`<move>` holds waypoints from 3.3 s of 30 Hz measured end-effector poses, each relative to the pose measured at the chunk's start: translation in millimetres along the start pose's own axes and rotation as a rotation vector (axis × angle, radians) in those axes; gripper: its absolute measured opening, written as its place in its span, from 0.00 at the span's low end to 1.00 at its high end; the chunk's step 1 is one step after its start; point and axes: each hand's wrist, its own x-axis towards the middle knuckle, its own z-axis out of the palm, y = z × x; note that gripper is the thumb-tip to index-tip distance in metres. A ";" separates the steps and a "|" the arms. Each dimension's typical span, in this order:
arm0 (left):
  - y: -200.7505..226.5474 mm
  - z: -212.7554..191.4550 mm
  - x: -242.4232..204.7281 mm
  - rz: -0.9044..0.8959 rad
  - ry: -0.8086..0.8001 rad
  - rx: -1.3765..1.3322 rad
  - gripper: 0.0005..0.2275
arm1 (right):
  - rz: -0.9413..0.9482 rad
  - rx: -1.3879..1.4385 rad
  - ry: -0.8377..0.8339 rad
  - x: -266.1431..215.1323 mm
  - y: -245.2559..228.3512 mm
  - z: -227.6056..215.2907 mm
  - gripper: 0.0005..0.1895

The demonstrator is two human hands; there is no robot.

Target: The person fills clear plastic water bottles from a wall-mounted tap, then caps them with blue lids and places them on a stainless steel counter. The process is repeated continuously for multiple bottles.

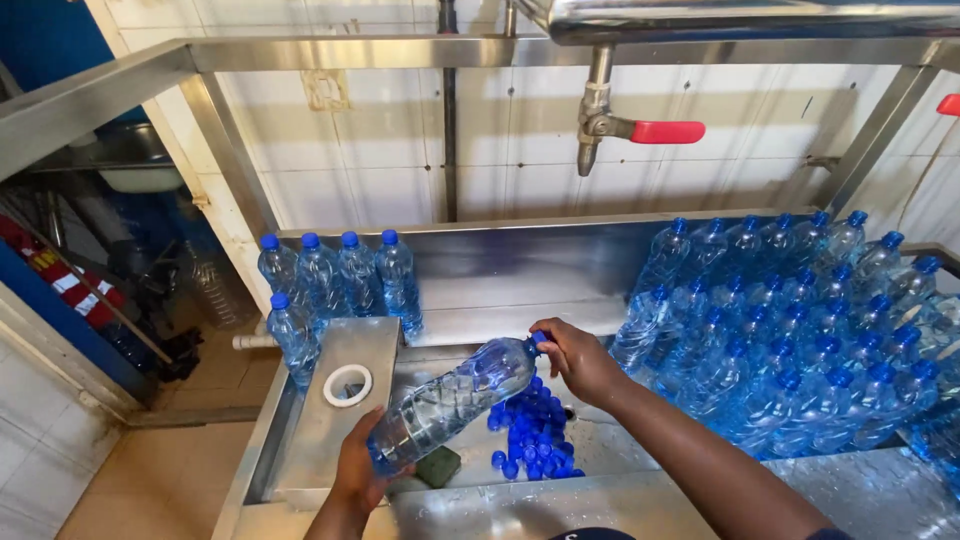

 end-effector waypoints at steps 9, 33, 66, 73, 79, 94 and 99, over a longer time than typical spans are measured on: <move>-5.6 2.3 -10.7 0.449 -0.015 0.593 0.13 | 0.501 0.297 0.152 -2.1 71.5 77.0 0.37; 6.3 -43.2 39.0 1.577 -0.056 1.456 0.51 | 0.284 0.475 0.141 63.8 -120.8 59.6 0.10; 103.8 -180.3 218.0 0.669 0.271 0.470 0.50 | 0.287 -0.316 -0.496 -7.5 146.9 268.9 0.38; 108.5 -183.2 223.5 0.656 0.286 0.607 0.47 | 0.571 0.121 0.312 30.4 313.6 237.0 0.08; 105.2 -154.6 168.7 0.660 0.336 0.666 0.50 | 0.671 0.014 0.747 57.4 234.2 17.5 0.09; 10.1 -26.3 19.8 0.756 0.635 0.716 0.29 | 0.561 -0.704 0.054 96.1 311.8 -68.7 0.30; -50.3 6.2 41.1 0.468 0.316 0.608 0.18 | 0.441 -0.470 -0.021 50.9 220.1 -57.3 0.19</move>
